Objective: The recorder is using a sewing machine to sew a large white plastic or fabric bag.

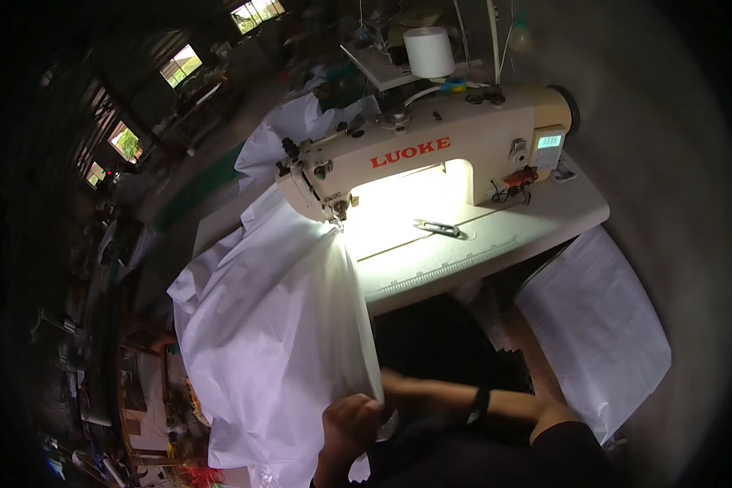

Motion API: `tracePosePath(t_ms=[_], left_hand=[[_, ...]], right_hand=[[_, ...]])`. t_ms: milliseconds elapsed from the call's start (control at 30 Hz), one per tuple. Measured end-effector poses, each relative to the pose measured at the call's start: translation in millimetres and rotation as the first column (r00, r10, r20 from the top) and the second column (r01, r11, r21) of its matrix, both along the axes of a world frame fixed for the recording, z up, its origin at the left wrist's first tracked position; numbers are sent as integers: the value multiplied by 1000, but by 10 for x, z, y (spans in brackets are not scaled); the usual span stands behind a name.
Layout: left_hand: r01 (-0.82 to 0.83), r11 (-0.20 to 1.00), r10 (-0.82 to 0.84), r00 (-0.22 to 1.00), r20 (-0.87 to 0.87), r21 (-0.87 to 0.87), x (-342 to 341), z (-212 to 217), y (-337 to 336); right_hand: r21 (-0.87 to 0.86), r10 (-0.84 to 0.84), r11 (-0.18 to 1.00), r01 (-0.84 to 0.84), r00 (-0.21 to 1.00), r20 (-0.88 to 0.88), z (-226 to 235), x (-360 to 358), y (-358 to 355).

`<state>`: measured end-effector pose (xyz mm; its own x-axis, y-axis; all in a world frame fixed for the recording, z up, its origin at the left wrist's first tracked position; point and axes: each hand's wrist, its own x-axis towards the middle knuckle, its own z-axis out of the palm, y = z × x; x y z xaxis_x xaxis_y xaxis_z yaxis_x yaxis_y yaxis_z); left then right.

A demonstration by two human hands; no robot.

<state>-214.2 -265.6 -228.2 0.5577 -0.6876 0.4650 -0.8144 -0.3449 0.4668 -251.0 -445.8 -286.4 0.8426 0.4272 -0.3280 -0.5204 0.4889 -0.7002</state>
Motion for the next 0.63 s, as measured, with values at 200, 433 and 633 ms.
tracePosePath(t_ms=[200, 433, 633], left_hand=[[310, 939, -310, 951, -24, 152, 260, 61, 13], [240, 923, -252, 968, 0, 302, 560, 31, -34], [167, 944, -191, 980, 60, 285, 1037, -142, -332]], right_hand=[[-390, -353, 778, 493, 856, 377, -115, 824, -306], [-854, 291, -117, 508, 839, 459, 86, 1169, -133], [-880, 271, -197, 433, 886, 376, -25, 1486, -164]])
